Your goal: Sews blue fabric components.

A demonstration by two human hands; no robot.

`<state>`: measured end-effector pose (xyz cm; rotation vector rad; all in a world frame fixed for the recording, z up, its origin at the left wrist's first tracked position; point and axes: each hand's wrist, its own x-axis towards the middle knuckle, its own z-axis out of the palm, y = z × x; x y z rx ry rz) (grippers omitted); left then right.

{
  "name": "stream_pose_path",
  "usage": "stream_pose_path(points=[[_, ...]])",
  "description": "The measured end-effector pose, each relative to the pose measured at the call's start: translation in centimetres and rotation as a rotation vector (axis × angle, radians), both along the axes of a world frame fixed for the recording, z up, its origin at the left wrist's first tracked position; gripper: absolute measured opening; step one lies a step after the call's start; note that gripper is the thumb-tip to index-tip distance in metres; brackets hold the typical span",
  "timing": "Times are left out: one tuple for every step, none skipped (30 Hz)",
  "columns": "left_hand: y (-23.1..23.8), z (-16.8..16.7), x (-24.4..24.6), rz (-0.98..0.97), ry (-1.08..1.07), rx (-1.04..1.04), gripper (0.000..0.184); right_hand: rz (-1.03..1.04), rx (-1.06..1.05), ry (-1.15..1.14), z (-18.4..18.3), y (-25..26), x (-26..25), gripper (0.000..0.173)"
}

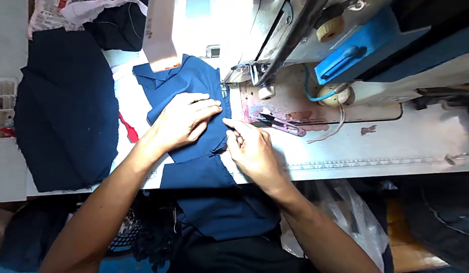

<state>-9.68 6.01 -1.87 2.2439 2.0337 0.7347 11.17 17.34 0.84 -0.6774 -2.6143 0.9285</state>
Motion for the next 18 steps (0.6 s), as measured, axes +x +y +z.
stream_pose_path(points=[[0.1,0.0,-0.1,0.001,0.008,0.000,0.041,0.004,0.007,-0.002,0.0,0.1,-0.1,0.034],[0.2,0.0,-0.2,0.000,0.014,-0.006,0.041,0.007,0.016,-0.001,0.1,0.2,-0.3,0.034],[0.3,0.0,-0.4,0.000,0.018,-0.018,0.042,0.010,0.025,-0.002,0.1,0.3,-0.5,0.034],[0.4,0.0,-0.7,0.000,0.025,-0.025,0.042,0.011,0.032,-0.001,0.1,0.5,-0.8,0.034],[0.6,0.0,-0.9,0.000,0.029,-0.027,0.042,0.010,0.031,-0.003,0.3,0.7,-1.0,0.034],[0.8,0.1,-1.2,-0.002,0.025,-0.024,0.042,0.008,0.025,-0.007,0.4,0.8,-1.3,0.034],[1.0,0.1,-1.5,-0.005,0.022,-0.020,0.041,0.010,0.015,-0.012,0.5,1.0,-1.4,0.034],[1.2,0.1,-1.8,-0.008,0.019,-0.014,0.041,0.016,0.000,-0.022,0.6,1.1,-1.4,0.035],[1.4,0.1,-2.0,-0.009,0.016,-0.012,0.041,0.027,-0.020,-0.031,0.7,1.3,-1.4,0.035],[1.5,0.1,-2.2,-0.009,0.014,-0.013,0.041,0.036,-0.037,-0.037,0.8,1.5,-1.3,0.036],[1.6,0.1,-2.4,-0.004,0.016,-0.019,0.042,0.045,-0.051,-0.046,1.0,1.6,-1.2,0.035],[1.7,0.1,-2.5,0.003,0.018,-0.022,0.042,0.050,-0.052,-0.050,1.1,1.8,-1.2,0.035],[1.8,0.1,-2.6,0.011,0.021,-0.023,0.041,0.053,-0.043,-0.051,1.2,2.0,-1.3,0.035],[1.9,0.1,-2.7,0.021,0.023,-0.025,0.041,0.053,-0.036,-0.050,1.3,2.1,-1.4,0.035],[2.0,0.1,-2.7,0.029,0.029,-0.030,0.042,0.049,-0.040,-0.050,1.3,2.2,-1.5,0.034],[2.0,0.2,-2.7,0.038,0.036,-0.040,0.042,0.034,-0.057,-0.051,1.4,2.1,-1.4,0.033],[1.9,0.2,-2.5,0.052,0.048,-0.052,0.043,0.008,-0.080,-0.049,1.5,1.9,-1.3,0.032],[1.8,0.3,-2.2,0.072,0.067,-0.065,0.043,-0.023,-0.096,-0.038,1.5,1.6,-1.2,0.033]])
